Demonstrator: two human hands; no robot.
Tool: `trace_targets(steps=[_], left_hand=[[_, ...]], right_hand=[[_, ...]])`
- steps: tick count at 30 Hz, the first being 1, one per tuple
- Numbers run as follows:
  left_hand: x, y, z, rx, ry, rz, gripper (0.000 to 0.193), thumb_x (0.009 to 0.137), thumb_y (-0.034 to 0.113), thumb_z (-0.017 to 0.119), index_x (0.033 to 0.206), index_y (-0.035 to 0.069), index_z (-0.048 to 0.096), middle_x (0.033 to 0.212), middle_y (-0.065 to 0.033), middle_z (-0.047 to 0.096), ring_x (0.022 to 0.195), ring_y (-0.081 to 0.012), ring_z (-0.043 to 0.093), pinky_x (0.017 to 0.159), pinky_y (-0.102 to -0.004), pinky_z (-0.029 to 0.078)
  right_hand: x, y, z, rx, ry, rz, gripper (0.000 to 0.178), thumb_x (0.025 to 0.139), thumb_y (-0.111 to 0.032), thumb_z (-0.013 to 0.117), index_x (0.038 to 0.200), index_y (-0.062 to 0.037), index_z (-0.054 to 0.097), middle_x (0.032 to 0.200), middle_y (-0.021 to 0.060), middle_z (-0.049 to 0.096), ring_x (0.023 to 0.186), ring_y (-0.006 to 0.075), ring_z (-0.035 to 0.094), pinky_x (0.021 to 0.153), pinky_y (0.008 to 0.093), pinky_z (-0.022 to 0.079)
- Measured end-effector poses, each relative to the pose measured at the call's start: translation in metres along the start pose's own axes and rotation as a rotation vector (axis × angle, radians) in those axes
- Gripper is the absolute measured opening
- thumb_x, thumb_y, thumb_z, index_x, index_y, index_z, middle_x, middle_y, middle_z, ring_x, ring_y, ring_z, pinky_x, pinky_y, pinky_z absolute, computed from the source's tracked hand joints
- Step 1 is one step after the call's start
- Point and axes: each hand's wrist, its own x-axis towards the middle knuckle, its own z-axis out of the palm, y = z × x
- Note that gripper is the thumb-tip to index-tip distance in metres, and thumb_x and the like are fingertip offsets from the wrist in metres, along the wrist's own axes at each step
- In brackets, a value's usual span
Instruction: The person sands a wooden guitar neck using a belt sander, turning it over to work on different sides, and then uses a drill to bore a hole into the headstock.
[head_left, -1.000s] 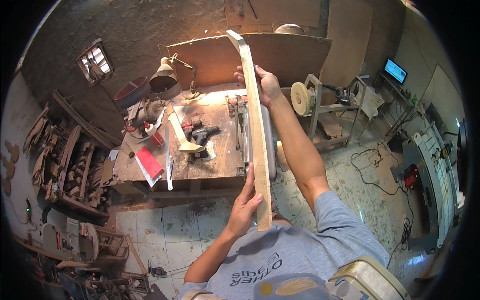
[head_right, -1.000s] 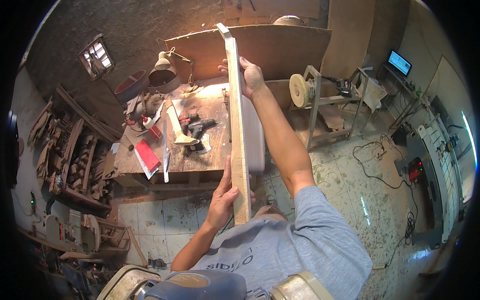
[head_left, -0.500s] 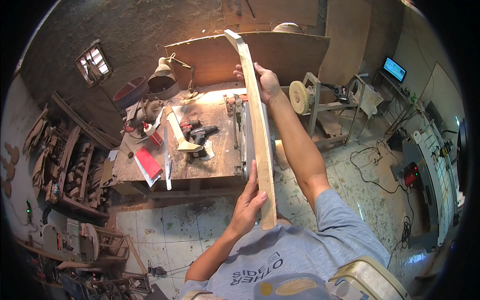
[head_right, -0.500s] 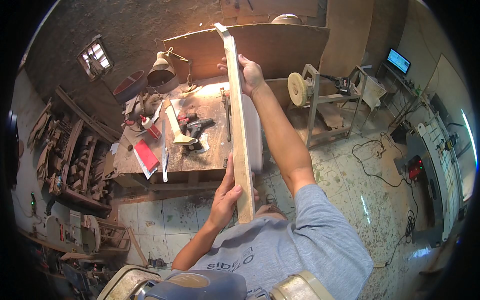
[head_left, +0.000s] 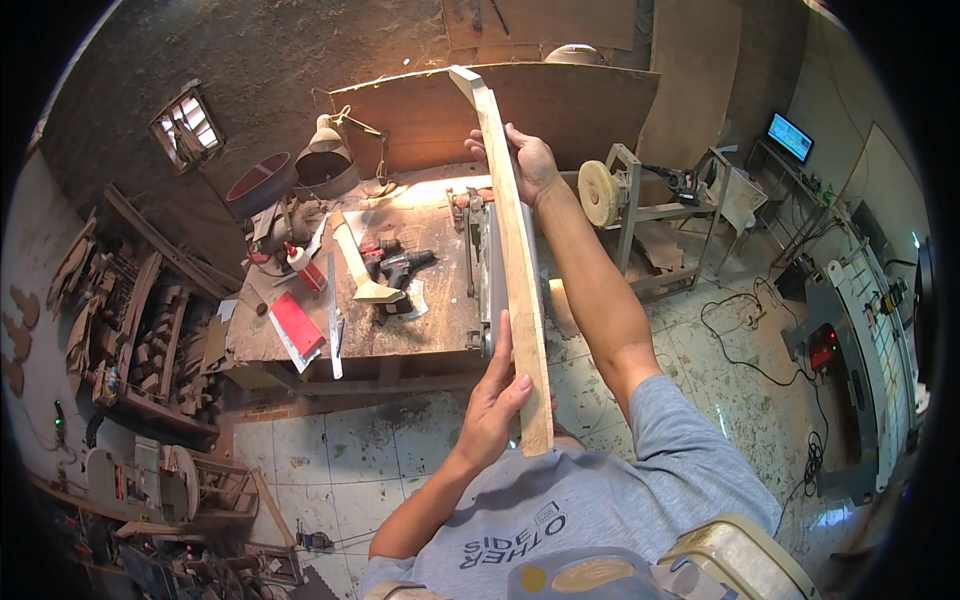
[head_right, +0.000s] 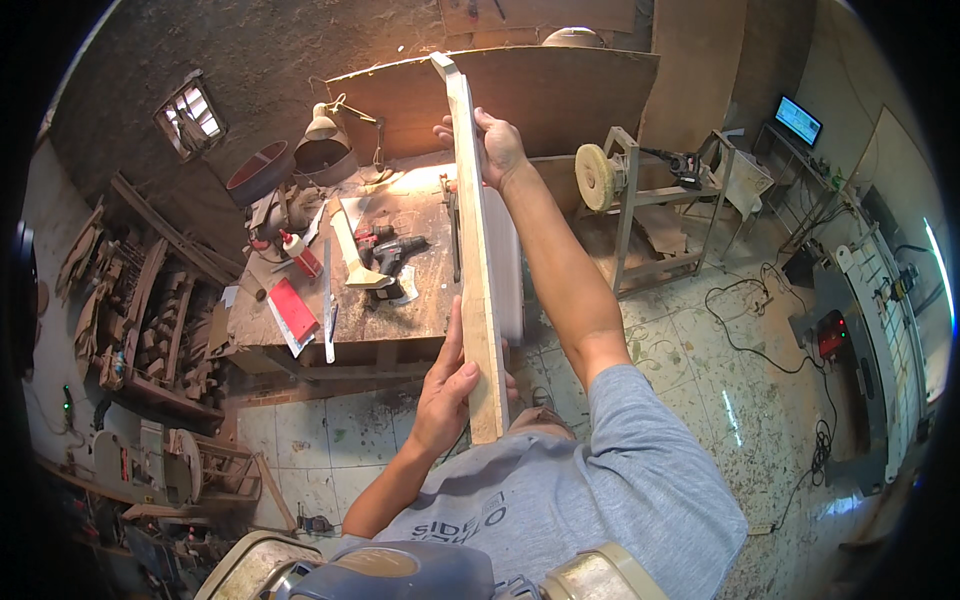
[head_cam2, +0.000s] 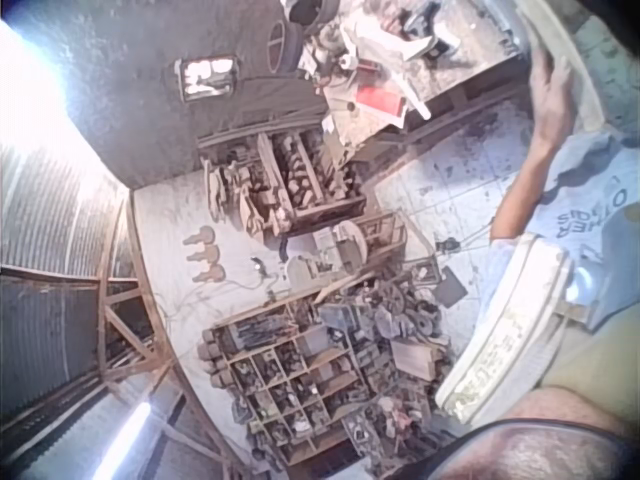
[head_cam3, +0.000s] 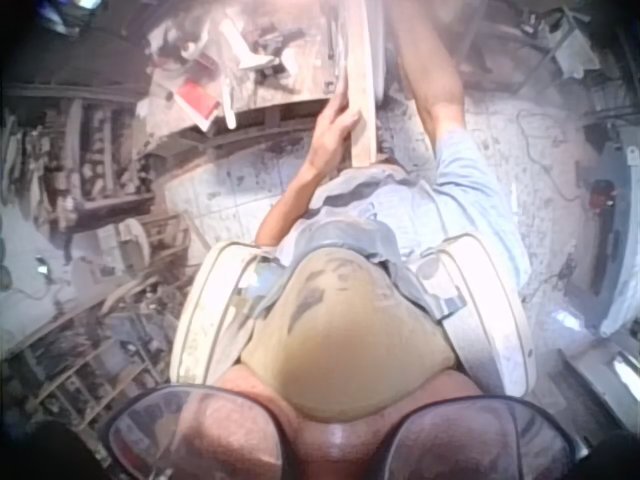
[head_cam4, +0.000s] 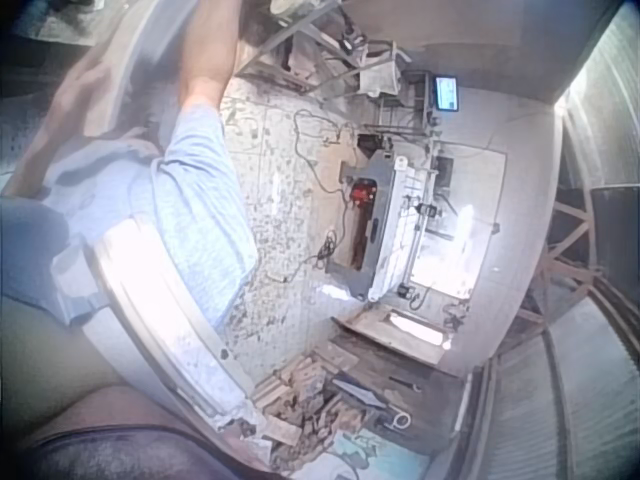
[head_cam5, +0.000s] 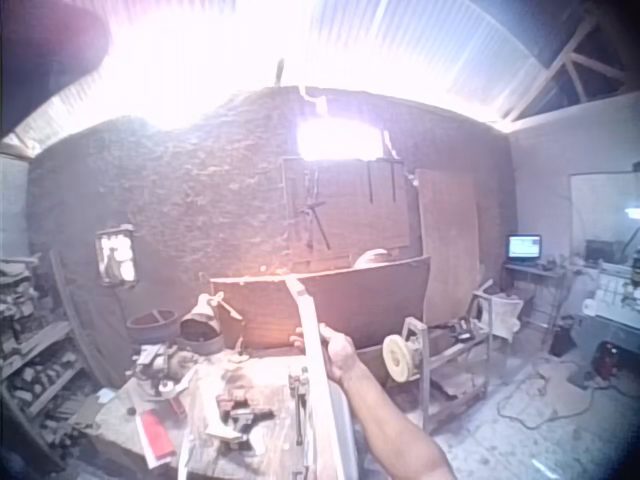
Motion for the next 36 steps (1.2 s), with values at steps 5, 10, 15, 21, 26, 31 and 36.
trace_targets(steps=[5, 10, 15, 21, 26, 31, 36], left_hand=[[0.003, 0.005, 0.004, -0.017, 0.003, -0.001, 0.082, 0.101, 0.019, 0.048, 0.167, 0.026, -0.001, 0.131, -0.0165, 0.051, 0.095, -0.0248, 0.066, 0.086, -0.0410, 0.059], [0.005, 0.010, 0.002, -0.039, 0.008, 0.023, 0.079, 0.106, 0.030, 0.050, 0.167, 0.025, 0.000, 0.130, -0.0166, 0.053, 0.094, -0.0246, 0.066, 0.084, -0.0407, 0.060], [0.011, 0.027, 0.003, -0.103, 0.016, 0.024, 0.079, 0.107, 0.041, 0.050, 0.167, 0.023, 0.003, 0.129, -0.0179, 0.055, 0.091, -0.0247, 0.068, 0.079, -0.0396, 0.062], [0.024, 0.049, 0.000, -0.050, 0.048, 0.049, 0.089, 0.102, 0.066, 0.041, 0.166, 0.016, 0.007, 0.129, -0.0180, 0.055, 0.087, -0.0208, 0.068, 0.075, -0.0362, 0.063], [0.034, 0.059, 0.004, -0.061, 0.056, 0.046, 0.097, 0.096, 0.073, 0.041, 0.166, 0.016, 0.009, 0.126, -0.0162, 0.055, 0.085, -0.0180, 0.067, 0.073, -0.0346, 0.063], [0.041, 0.062, 0.005, -0.065, 0.059, 0.000, 0.098, 0.094, 0.074, 0.043, 0.166, 0.015, 0.012, 0.119, -0.0148, 0.057, 0.081, -0.0185, 0.067, 0.071, -0.0344, 0.062], [0.046, 0.074, 0.005, -0.098, 0.085, -0.027, 0.098, 0.093, 0.075, 0.043, 0.165, 0.013, 0.016, 0.114, -0.0149, 0.059, 0.079, -0.0196, 0.066, 0.072, -0.0353, 0.060]], right_hand=[[0.007, -0.001, -0.011, 0.047, -0.013, 0.008, 0.049, 0.113, -0.027, 0.029, 0.134, 0.0142, 0.045, 0.125, 0.0280, 0.058, 0.112, 0.0377, 0.065, 0.100, 0.0447, 0.058], [0.010, 0.003, -0.014, 0.073, -0.003, 0.013, 0.047, 0.113, -0.025, 0.028, 0.133, 0.0144, 0.044, 0.124, 0.0290, 0.055, 0.112, 0.0402, 0.065, 0.099, 0.0470, 0.059], [0.018, 0.004, -0.022, 0.066, 0.044, 0.028, 0.047, 0.113, -0.026, 0.027, 0.129, 0.0149, 0.045, 0.122, 0.0297, 0.055, 0.111, 0.0395, 0.065, 0.099, 0.0462, 0.059], [0.032, 0.009, -0.033, 0.015, 0.151, 0.056, 0.053, 0.112, -0.029, 0.026, 0.137, 0.0141, 0.042, 0.120, 0.0330, 0.063, 0.102, 0.0352, 0.070, 0.094, 0.0416, 0.060], [0.045, 0.012, -0.053, 0.017, 0.162, 0.085, 0.051, 0.111, -0.028, 0.026, 0.142, 0.0115, 0.037, 0.124, 0.0363, 0.060, 0.103, 0.0397, 0.070, 0.093, 0.0452, 0.061], [0.050, 0.015, -0.076, 0.053, 0.193, 0.128, 0.047, 0.111, -0.029, 0.028, 0.133, 0.0108, 0.041, 0.120, 0.0348, 0.063, 0.098, 0.0397, 0.070, 0.084, 0.0474, 0.061], [0.052, 0.025, -0.081, 0.053, 0.255, 0.161, 0.044, 0.110, -0.029, 0.028, 0.136, 0.0025, 0.044, 0.117, 0.0339, 0.066, 0.089, 0.0370, 0.073, 0.075, 0.0476, 0.060]])
